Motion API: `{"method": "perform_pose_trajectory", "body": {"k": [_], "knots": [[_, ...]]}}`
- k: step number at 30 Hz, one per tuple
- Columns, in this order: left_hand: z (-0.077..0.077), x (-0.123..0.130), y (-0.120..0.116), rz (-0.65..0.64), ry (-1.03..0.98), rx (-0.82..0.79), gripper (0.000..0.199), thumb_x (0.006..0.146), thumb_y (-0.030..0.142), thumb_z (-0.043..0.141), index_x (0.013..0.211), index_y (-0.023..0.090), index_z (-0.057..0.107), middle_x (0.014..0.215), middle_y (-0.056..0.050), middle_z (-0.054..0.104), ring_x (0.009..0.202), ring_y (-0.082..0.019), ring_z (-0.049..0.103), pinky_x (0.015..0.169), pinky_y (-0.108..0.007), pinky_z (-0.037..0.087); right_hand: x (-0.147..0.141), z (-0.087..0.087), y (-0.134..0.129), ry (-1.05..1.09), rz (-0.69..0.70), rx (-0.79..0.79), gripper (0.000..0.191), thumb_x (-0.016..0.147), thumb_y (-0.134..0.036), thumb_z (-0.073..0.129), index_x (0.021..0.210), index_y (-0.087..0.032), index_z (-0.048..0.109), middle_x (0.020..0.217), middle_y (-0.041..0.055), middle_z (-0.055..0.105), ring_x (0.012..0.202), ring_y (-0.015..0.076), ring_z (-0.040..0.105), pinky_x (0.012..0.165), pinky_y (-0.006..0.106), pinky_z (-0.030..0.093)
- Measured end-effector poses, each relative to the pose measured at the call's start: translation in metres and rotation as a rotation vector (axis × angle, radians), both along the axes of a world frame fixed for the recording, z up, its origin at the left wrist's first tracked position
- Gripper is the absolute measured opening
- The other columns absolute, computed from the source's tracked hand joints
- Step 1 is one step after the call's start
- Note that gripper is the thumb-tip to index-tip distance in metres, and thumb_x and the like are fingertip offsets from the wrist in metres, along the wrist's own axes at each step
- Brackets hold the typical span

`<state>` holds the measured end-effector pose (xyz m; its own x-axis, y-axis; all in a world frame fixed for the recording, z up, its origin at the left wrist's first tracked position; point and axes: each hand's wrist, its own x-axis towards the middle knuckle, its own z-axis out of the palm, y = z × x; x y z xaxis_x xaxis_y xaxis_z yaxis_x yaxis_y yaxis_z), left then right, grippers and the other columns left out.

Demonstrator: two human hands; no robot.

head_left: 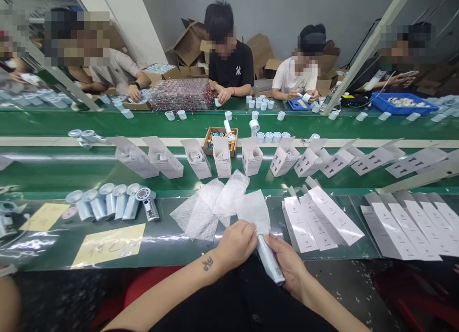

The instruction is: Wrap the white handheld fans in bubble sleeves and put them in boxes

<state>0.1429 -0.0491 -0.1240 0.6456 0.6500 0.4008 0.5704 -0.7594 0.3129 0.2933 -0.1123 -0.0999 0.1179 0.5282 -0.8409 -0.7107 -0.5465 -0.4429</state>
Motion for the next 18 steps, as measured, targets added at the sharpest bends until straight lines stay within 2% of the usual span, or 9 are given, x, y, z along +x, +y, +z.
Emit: {"method": "perform_pose_trajectory", "body": {"k": [3,5,7,9,11,13,15,16,18], "knots": [[0.010,0.005,0.005,-0.225,0.057,0.074,0.023,0.093,0.014,0.038,0.078,0.018,0.055,0.069,-0.004,0.057,0.066,-0.017,0.055,0.063,-0.028,0.047,0.009,0.000,0.004,0.077,0.000,-0.075,0.022,0.073,-0.027,0.077,0.078,-0.017,0.059,0.058,-0.0016,0.062,0.050,0.0135,0.058,0.053,0.024,0.049],[0.012,0.001,0.006,-0.297,0.122,-0.012,0.020,0.092,0.015,0.038,0.085,0.017,0.057,0.073,-0.004,0.058,0.069,-0.017,0.055,0.064,-0.028,0.047,0.017,-0.001,0.005,0.148,0.036,-0.112,0.020,0.076,-0.028,0.075,0.079,-0.016,0.059,0.058,-0.0002,0.062,0.051,0.0142,0.059,0.054,0.025,0.051],[0.012,-0.001,0.003,-0.182,0.152,-0.204,0.017,0.089,0.013,0.041,0.088,0.018,0.057,0.078,-0.004,0.060,0.070,-0.017,0.056,0.063,-0.027,0.047,0.023,-0.006,0.005,0.153,0.055,-0.073,0.020,0.075,-0.028,0.075,0.080,-0.017,0.059,0.061,0.0008,0.063,0.054,0.0143,0.060,0.056,0.024,0.051],[0.011,0.004,-0.002,-0.049,0.121,-0.432,0.015,0.085,0.013,0.042,0.085,0.018,0.056,0.081,-0.005,0.061,0.070,-0.016,0.057,0.063,-0.026,0.045,0.024,-0.016,0.004,0.043,0.027,-0.011,0.021,0.073,-0.030,0.076,0.079,-0.019,0.059,0.061,-0.0008,0.063,0.055,0.0144,0.059,0.056,0.025,0.050],[0.011,0.013,-0.004,-0.045,0.036,-0.685,0.012,0.083,0.015,0.045,0.082,0.019,0.056,0.078,-0.002,0.061,0.068,-0.014,0.056,0.061,-0.024,0.044,0.025,-0.026,0.004,-0.115,0.054,0.016,0.024,0.071,-0.035,0.076,0.074,-0.021,0.057,0.058,-0.0029,0.059,0.054,0.0152,0.056,0.053,0.026,0.046],[0.014,0.021,-0.002,-0.026,-0.066,-0.987,0.008,0.080,0.017,0.048,0.078,0.019,0.055,0.065,0.002,0.058,0.059,-0.012,0.053,0.055,-0.022,0.040,0.031,-0.026,0.004,-0.301,0.208,0.043,0.030,0.071,-0.043,0.074,0.067,-0.022,0.054,0.054,-0.0039,0.054,0.052,0.0150,0.051,0.051,0.026,0.040],[0.019,0.025,0.003,0.106,-0.125,-1.263,0.006,0.074,0.016,0.049,0.074,0.018,0.055,0.053,0.005,0.052,0.048,-0.011,0.047,0.047,-0.021,0.035,0.044,-0.013,0.002,-0.521,0.462,0.129,0.033,0.072,-0.046,0.072,0.062,-0.022,0.053,0.053,-0.0035,0.053,0.052,0.0144,0.048,0.050,0.026,0.035],[0.024,0.025,0.007,0.186,-0.142,-1.339,0.006,0.071,0.015,0.049,0.072,0.018,0.055,0.048,0.007,0.049,0.044,-0.010,0.045,0.045,-0.020,0.032,0.053,-0.002,0.001,-0.629,0.584,0.187,0.031,0.073,-0.046,0.071,0.064,-0.022,0.055,0.053,-0.0036,0.053,0.051,0.0145,0.048,0.050,0.027,0.034],[0.036,0.023,0.012,0.267,-0.200,-1.358,0.006,0.066,0.014,0.050,0.067,0.018,0.055,0.045,0.007,0.047,0.041,-0.010,0.042,0.043,-0.021,0.029,0.071,0.026,-0.002,-0.734,0.768,0.290,0.023,0.075,-0.044,0.069,0.080,-0.023,0.062,0.053,-0.0042,0.055,0.049,0.0157,0.049,0.050,0.028,0.034]]}}
